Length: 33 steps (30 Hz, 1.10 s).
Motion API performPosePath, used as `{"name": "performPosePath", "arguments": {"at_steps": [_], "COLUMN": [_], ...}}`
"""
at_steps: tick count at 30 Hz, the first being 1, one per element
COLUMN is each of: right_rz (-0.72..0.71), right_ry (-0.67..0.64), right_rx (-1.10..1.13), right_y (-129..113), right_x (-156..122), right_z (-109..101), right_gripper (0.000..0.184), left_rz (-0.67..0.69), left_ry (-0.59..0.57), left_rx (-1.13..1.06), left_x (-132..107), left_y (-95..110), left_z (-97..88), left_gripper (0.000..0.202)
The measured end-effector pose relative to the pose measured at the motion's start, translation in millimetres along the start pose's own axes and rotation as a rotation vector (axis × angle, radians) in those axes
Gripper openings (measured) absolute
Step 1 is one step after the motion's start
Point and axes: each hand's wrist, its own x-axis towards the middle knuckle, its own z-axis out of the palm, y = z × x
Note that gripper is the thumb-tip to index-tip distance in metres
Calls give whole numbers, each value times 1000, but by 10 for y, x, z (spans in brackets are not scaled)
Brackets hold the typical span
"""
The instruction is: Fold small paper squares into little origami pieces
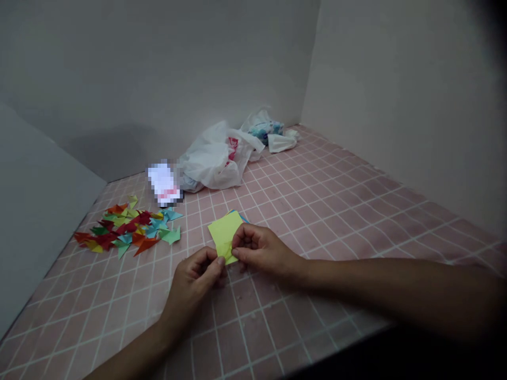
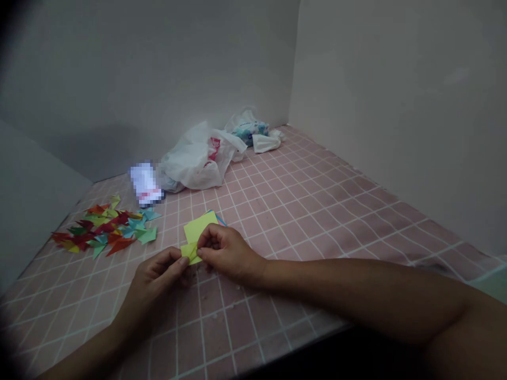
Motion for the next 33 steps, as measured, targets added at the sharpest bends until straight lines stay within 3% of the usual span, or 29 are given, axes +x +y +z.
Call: {"name": "performPosePath", "arguments": {"at_steps": [13,22,33], "right_rz": [-49,10,-21], "right_ry": [39,10,56], "right_rx": [-4,-28,-108], "right_y": [24,44,55], "right_x": [-28,23,-13], "right_z": [30,11,16], "right_gripper": [9,8,7], "left_rz": [-8,8,26], "left_ry": [-15,36,-26], "left_rx": [63,115,168], "left_x": [4,24,3], "left_y": [14,-21,-29], "left_z": [-13,8,-5], "left_gripper": [25,23,27]}}
